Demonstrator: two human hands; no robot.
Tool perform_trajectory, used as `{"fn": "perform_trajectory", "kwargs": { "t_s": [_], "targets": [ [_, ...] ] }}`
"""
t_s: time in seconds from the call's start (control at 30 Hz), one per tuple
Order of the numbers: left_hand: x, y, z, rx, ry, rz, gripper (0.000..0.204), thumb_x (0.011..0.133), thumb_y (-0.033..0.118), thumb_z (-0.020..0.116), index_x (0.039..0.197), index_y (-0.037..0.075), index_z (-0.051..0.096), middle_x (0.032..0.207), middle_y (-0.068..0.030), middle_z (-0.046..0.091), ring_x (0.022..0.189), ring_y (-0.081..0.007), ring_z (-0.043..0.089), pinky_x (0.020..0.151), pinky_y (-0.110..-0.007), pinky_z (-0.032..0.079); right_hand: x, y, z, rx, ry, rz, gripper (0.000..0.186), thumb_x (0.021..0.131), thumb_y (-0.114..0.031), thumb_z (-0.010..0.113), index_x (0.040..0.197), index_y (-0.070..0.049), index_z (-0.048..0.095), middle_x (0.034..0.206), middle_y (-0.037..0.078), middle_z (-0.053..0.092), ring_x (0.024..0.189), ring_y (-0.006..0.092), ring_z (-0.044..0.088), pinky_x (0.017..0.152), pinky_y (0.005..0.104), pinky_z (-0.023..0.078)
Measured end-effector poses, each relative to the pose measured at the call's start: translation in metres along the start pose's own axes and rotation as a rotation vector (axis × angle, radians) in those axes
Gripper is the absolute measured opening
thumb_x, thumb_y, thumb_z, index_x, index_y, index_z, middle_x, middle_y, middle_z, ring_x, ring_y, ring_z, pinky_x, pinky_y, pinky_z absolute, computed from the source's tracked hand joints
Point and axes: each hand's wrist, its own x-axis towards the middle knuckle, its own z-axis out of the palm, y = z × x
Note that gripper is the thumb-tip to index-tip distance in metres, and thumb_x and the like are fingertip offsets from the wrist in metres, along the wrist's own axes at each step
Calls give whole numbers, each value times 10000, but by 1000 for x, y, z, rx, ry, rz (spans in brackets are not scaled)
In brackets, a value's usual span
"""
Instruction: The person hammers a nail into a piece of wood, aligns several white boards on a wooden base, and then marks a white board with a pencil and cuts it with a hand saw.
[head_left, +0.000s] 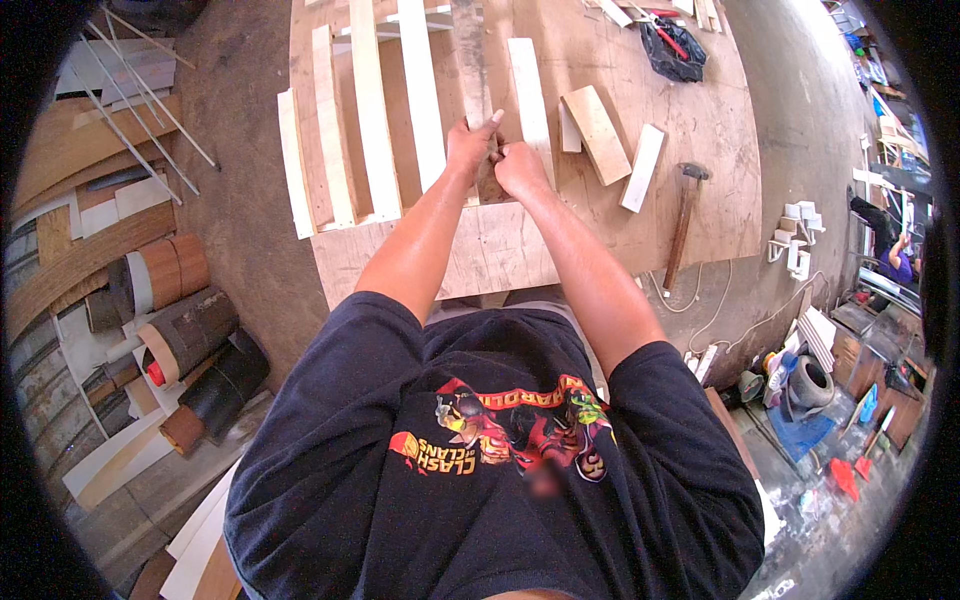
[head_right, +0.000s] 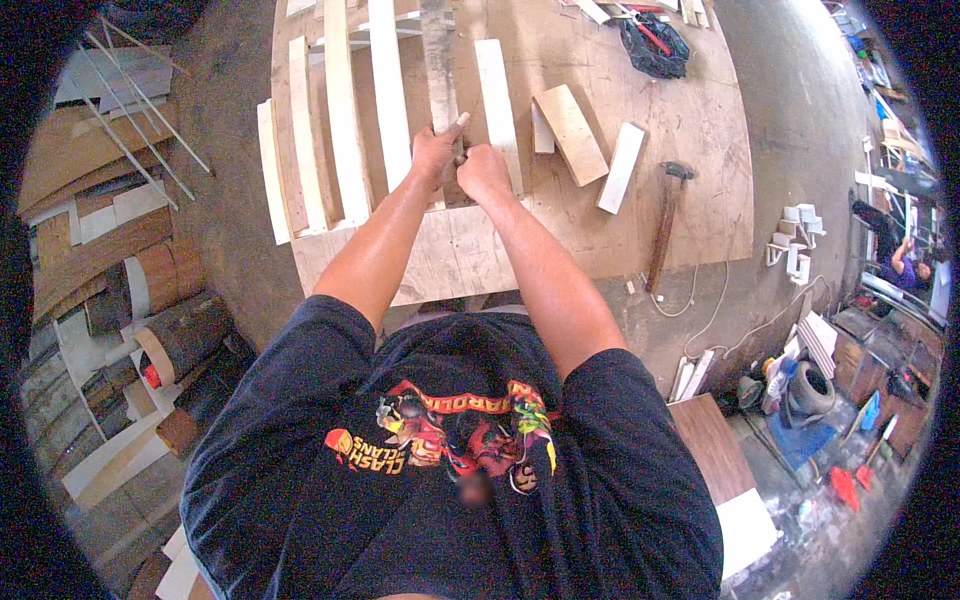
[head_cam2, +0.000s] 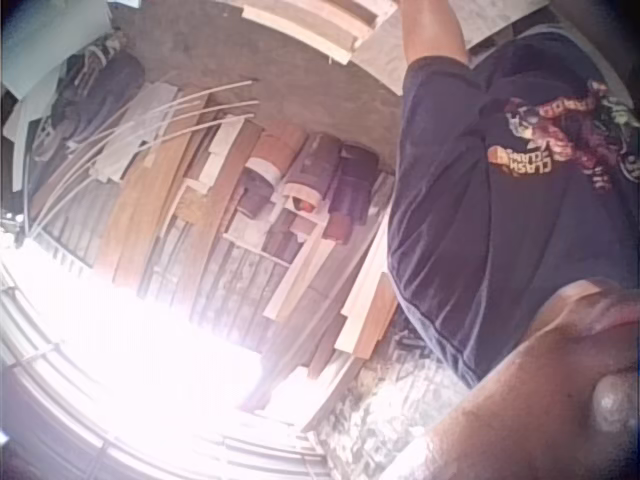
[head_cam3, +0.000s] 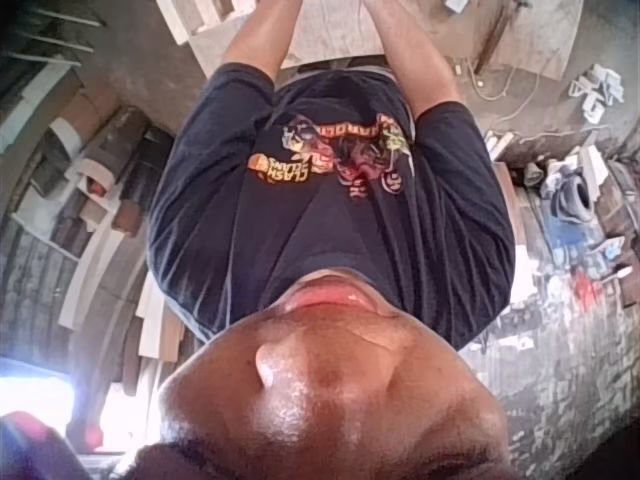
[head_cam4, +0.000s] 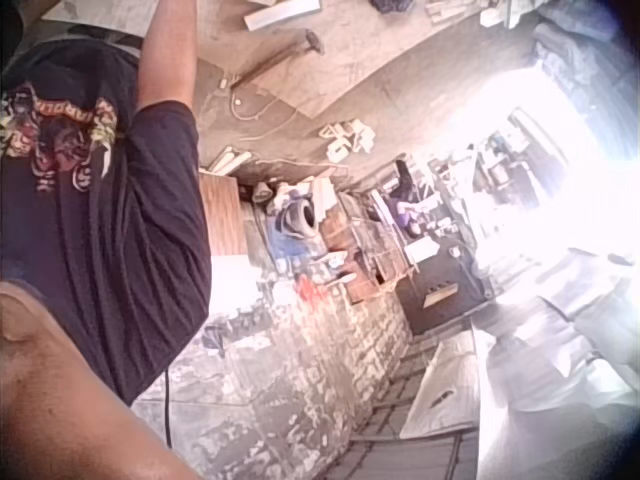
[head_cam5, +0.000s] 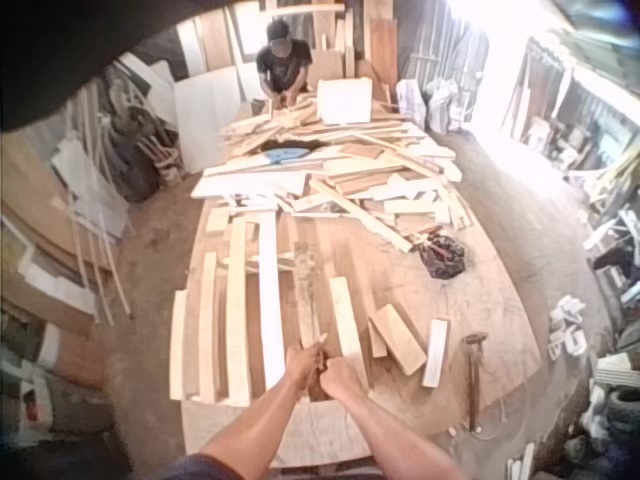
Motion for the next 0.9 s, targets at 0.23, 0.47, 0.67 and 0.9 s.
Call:
{"fn": "perform_trajectory", "kwargs": {
  "t_s": [0.23,0.47,0.67,0.9],
  "targets": [
    [-13,9,1,46,22,48,528,856,378,836,1125,-29,633,844,-78,687,657,-145,635,546,-310,506,0,0,2,-20,-3,-25,257,932,-220,624,901,14,724,922,288,699,928,454,682,820,527,522],
    [-10,7,0,51,48,70,506,852,349,839,1083,-46,623,813,-93,676,643,-155,638,550,-312,510,0,-2,2,-8,2,-31,259,934,-210,615,906,24,720,922,290,701,933,447,687,827,527,523],
    [-22,15,6,154,90,170,486,865,340,813,1083,-49,619,817,-127,703,671,-195,682,528,-333,539,-9,-11,-10,28,12,37,215,855,-148,667,932,43,728,928,301,706,954,451,696,847,515,548],
    [-21,15,1,101,8,85,464,904,323,784,1106,-41,580,770,-107,660,611,-188,656,532,-343,547,-56,16,-37,337,441,-106,284,905,-261,726,1004,6,727,910,220,729,863,349,730,781,424,559]
  ]
}}
